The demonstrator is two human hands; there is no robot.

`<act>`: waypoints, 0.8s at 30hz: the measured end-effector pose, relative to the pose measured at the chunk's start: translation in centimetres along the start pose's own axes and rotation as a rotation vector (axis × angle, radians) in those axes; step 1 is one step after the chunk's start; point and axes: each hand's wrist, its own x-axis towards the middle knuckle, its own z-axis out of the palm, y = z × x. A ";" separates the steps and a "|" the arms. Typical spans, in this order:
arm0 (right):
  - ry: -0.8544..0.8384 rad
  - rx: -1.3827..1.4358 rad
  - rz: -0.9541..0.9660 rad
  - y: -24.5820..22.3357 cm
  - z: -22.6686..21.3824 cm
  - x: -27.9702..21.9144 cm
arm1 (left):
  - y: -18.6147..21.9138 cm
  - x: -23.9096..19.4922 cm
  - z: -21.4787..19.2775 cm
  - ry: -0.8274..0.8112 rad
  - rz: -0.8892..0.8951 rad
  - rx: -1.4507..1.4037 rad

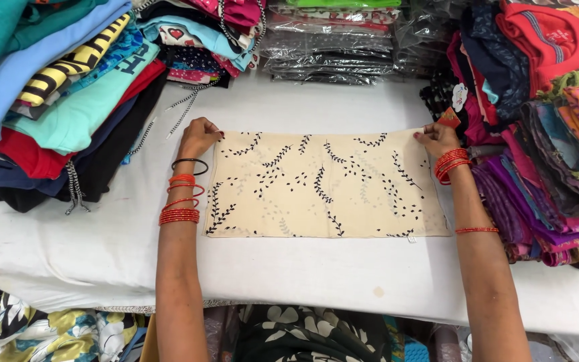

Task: The person folds several patterned scarves by hand on a white table. They smooth each scarf, fold it into a neat rectangle, and place it on a growing stack. The person handles a blue-and-yellow scarf, an orange paisley scarf, and a cream scarf with black patterns.

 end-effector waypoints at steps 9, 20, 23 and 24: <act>-0.027 0.310 -0.033 -5.6 -0.2 -3.6 | 6.5 -2.1 -2.7 -0.075 -0.149 -0.438; -0.441 0.718 0.009 -23.7 3.6 -12.7 | 25.2 -10.9 -2.4 -0.162 0.575 -0.516; -0.495 0.785 0.000 -25.5 5.5 -14.1 | 28.0 -13.3 -3.4 -0.143 0.654 -0.437; -0.495 0.786 -0.004 -25.5 6.0 -14.2 | 28.2 -13.5 -3.5 -0.141 0.657 -0.435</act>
